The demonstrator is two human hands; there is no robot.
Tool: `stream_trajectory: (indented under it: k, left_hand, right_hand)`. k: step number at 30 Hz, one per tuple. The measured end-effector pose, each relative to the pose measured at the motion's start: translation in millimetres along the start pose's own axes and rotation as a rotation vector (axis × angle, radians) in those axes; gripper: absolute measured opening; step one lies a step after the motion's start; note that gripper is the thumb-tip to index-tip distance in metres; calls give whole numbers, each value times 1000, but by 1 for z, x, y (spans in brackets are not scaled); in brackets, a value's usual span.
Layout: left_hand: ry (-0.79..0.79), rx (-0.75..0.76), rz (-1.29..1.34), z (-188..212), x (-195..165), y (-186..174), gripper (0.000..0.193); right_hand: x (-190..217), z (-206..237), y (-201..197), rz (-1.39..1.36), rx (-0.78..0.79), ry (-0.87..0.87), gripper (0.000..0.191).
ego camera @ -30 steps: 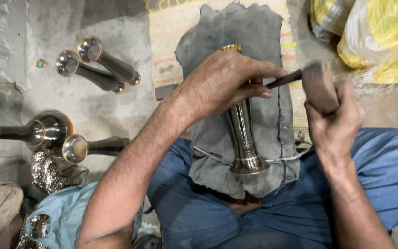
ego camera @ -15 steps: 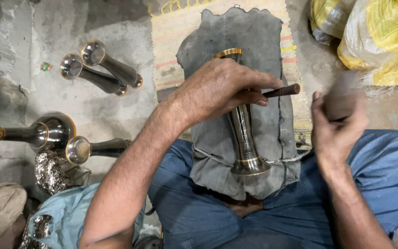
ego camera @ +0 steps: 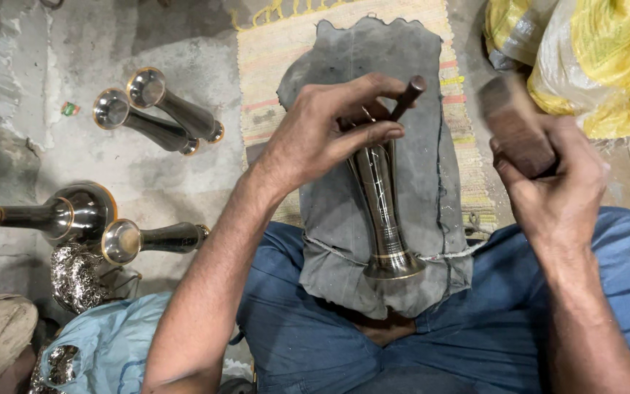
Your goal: The person sits on the floor and uses a hammer and chisel to engrave a decorative pattern onto a metal vase. They repeatedly strike the chisel against the vase's surface to create lines and shapes.
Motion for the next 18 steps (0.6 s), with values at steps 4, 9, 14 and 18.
stream_trajectory:
  k: [4, 9, 14, 18]
  left_hand:
    - [-2, 44, -28, -4, 2, -2, 38]
    - [67, 107, -59, -9, -2, 3, 42]
    - [122, 143, -113, -16, -9, 2, 42]
    - [234, 98, -198, -14, -25, 1, 38]
  right_hand:
    - [15, -9, 1, 43, 37, -43, 34]
    - [10, -10, 2, 14, -3, 20, 27]
    - [2, -4, 2, -180, -119, -30, 26]
    - [-4, -1, 6, -107, -129, -44, 22]
Point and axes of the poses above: each hand's wrist, its own z-axis away from the middle knuckle, its own y-axis out of the palm, x = y × z, the point moved 5 cm from there along -z, towards the middle knuckle, and after that the axes turned 9 degrees about -z, right-handed, at the moved point
